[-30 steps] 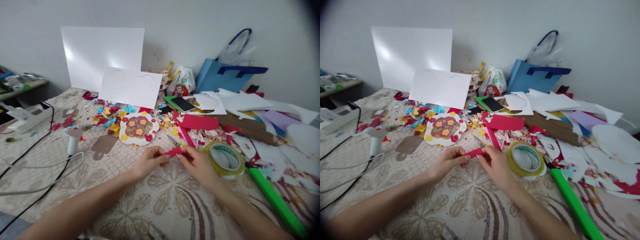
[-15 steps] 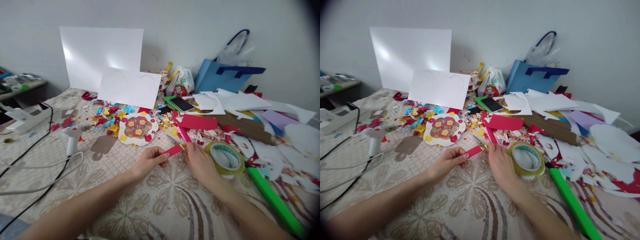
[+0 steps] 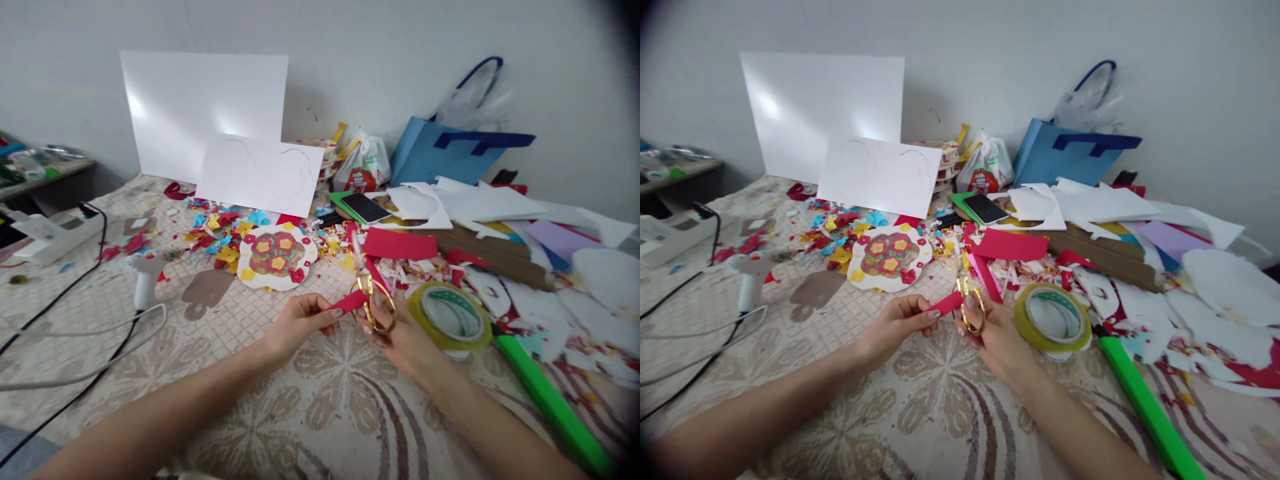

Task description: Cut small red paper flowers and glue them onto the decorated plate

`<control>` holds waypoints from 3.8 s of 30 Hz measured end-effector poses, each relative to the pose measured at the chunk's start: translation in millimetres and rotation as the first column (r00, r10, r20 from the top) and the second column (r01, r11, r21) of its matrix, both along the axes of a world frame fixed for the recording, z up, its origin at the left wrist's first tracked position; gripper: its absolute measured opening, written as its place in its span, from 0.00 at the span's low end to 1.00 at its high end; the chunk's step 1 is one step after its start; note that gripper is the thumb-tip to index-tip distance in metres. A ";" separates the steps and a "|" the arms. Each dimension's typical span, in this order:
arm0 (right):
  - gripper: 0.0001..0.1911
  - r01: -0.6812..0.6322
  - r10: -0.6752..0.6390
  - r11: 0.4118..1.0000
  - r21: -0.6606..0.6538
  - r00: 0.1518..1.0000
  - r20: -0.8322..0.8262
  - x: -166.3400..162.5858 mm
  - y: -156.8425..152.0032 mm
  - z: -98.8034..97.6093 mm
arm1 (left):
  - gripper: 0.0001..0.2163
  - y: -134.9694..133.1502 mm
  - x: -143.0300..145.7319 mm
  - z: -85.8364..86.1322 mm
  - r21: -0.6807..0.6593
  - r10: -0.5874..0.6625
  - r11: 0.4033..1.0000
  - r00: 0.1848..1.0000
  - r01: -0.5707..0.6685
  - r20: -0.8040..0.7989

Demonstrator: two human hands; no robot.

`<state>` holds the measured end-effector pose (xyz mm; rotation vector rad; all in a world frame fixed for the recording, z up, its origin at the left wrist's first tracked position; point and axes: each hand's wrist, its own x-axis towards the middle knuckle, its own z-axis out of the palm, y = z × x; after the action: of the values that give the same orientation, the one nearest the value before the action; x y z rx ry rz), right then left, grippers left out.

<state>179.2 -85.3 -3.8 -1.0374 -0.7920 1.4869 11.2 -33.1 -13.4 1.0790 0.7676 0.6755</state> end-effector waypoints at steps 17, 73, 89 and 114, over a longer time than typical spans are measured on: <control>0.14 0.137 -0.132 0.991 -0.011 0.975 0.179 2.5 -1.5 -8.2 | 0.16 -1.4 1.7 1.0 0.004 -0.127 0.992 0.991 0.127 -0.034; 0.26 -0.267 0.267 0.963 -0.012 0.954 0.138 0.6 -13.9 -10.9 | 0.09 15.5 -4.2 6.7 -0.141 0.155 0.983 0.930 -0.113 0.334; 0.27 -0.331 0.333 0.942 -0.044 0.943 0.029 3.0 -11.0 -9.2 | 0.06 13.8 -2.1 8.1 -0.215 0.046 0.976 0.933 0.034 0.357; 0.09 0.079 -0.113 0.989 0.127 0.951 0.288 2.9 -1.8 -17.0 | 0.05 6.4 -2.5 4.8 -0.120 -0.114 0.979 0.928 0.166 0.354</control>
<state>182.1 -87.1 -20.8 -1.2093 -1.0094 1.2046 8.7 -26.7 -8.6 0.8401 0.4242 0.6526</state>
